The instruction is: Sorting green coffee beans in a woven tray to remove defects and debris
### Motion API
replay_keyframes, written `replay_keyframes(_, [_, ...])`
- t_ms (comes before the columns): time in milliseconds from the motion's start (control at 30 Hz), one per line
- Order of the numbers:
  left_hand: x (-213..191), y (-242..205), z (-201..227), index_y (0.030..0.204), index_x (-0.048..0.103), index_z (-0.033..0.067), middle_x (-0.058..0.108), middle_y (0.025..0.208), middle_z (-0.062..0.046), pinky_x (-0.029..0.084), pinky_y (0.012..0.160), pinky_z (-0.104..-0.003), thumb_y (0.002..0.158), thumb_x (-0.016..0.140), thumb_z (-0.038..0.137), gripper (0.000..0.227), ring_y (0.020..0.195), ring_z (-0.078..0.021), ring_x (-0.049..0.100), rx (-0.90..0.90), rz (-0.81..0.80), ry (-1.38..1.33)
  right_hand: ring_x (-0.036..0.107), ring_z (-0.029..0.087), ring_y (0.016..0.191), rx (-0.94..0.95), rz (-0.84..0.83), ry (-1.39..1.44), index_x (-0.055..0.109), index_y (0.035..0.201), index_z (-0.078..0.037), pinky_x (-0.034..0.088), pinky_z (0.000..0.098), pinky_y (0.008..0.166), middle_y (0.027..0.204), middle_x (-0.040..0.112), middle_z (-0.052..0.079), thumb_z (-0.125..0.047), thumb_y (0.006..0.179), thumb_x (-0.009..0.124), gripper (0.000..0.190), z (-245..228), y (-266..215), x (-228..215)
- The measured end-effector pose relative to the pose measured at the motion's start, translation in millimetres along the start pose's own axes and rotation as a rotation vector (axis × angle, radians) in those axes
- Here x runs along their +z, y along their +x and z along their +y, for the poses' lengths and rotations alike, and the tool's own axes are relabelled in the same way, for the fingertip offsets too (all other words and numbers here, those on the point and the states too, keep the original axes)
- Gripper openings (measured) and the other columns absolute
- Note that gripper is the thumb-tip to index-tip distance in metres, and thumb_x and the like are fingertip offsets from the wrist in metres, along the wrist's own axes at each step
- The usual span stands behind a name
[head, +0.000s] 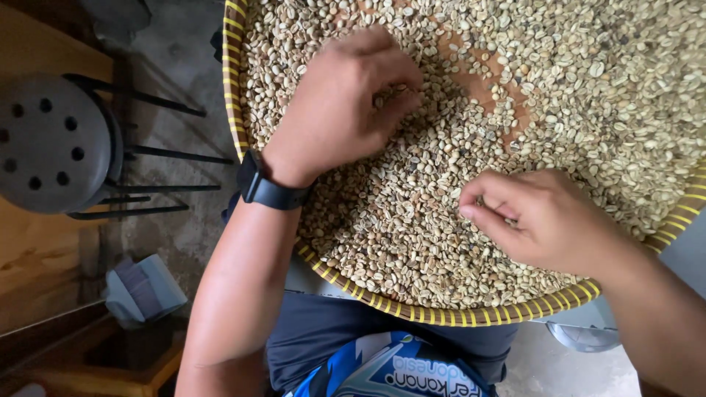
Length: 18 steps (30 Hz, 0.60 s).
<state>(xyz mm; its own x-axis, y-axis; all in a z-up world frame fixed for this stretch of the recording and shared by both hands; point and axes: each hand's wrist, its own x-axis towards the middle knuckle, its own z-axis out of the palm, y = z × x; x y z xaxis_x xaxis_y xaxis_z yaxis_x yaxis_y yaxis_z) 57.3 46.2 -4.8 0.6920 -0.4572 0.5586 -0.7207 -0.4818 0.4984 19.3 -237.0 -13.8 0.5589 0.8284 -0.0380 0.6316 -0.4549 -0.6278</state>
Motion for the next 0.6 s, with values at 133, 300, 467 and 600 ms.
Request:
replay_keyframes(133, [-1,0,28,0.085,0.074,0.0093,0.075,0.084,-0.003,0.064,0.069,-0.024,0.083,0.07,-0.013,0.023,0.073,-0.0163,0.074,-0.015,-0.305,-0.408,0.045,0.007,0.045,0.174,0.027,0.324,0.062,0.083,-0.01,0.039,0.0191,0.039,0.06,0.055,-0.003,-0.005,0.092,0.058,0.011,7,-9,-7])
replay_keyframes(300, [13,10,54,0.095,0.08,0.0267,0.082,0.093,0.009,0.061,0.081,-0.026,0.078,0.08,0.011,0.024,0.084,-0.0146,0.074,-0.372,-0.923,-0.104,0.04,0.011,0.058,0.091,0.026,1.142,0.051,0.09,-0.002,0.034,0.0228,0.045,0.071,0.047,0.003,0.004,0.091,0.026,0.025,32,-11,-9])
replay_keyframes(467, [19,4,50,0.083,0.08,0.0254,0.077,0.079,0.011,0.058,0.071,-0.032,0.082,0.077,0.014,0.012,0.076,-0.0147,0.072,-0.302,-0.916,-0.039,0.038,0.013,0.058,0.213,0.072,1.194,0.051,0.085,-0.001,0.03,0.026,0.047,0.068,0.046,0.005,0.003,0.088,0.029,0.023,25,-11,-13])
replay_keyframes(600, [23,2,46,0.071,0.073,0.0235,0.068,0.063,0.009,0.055,0.067,-0.033,0.09,0.074,0.016,0.02,0.066,-0.0157,0.067,-0.236,-0.912,0.0,0.037,0.013,0.057,0.283,0.083,1.184,0.055,0.086,0.003,0.029,0.0258,0.046,0.068,0.045,0.006,0.006,0.092,0.032,0.023,23,-13,-12])
